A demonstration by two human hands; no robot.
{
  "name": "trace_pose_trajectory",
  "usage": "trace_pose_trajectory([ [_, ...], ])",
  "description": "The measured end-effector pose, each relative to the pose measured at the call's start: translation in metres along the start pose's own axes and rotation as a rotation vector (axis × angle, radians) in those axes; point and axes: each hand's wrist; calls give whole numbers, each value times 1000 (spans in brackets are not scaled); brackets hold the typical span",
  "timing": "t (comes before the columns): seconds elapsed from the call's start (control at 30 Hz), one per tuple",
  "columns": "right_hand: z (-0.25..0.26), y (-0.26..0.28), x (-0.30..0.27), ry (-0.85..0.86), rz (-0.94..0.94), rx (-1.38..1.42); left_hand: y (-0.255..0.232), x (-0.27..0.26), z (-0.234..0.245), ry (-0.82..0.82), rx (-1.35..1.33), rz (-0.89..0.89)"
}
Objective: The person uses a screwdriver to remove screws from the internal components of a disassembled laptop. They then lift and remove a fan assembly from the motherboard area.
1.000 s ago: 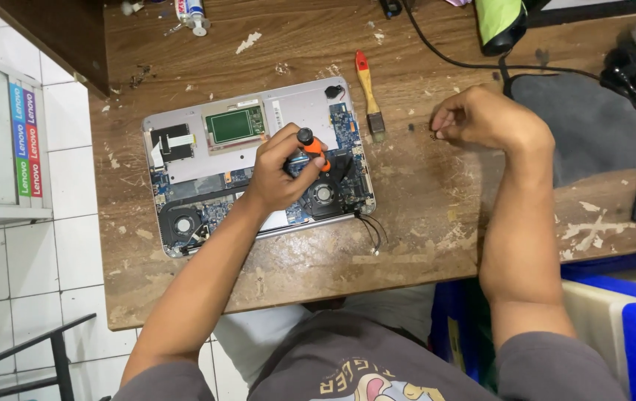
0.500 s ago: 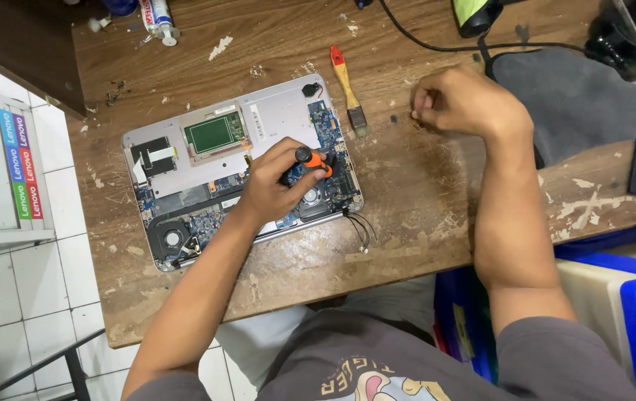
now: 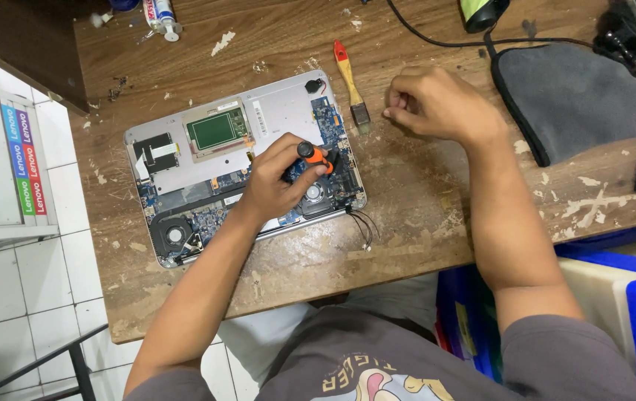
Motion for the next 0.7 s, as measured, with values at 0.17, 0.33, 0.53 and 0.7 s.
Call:
trace_pose_trajectory([
  [0.17,-2,7,3,-12,48,67,4,-1,-1,11,1,-16],
  [0.33,-28,14,13,-66,131,228,-6,10,-7,-101,-59,-9],
  [0.53,-50,68,33,-474,579,546,10,1,-24,-159,-13,35],
  [0.7,-57,99,33,-523,599,541,24,0,-43,-186,-27,73],
])
Point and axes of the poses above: each hand's wrist, its own x-axis towards the middle knuckle, its own z-axis out of the back of the hand, y = z × x, and after that the axes turned 13 degrees about y, right-handed
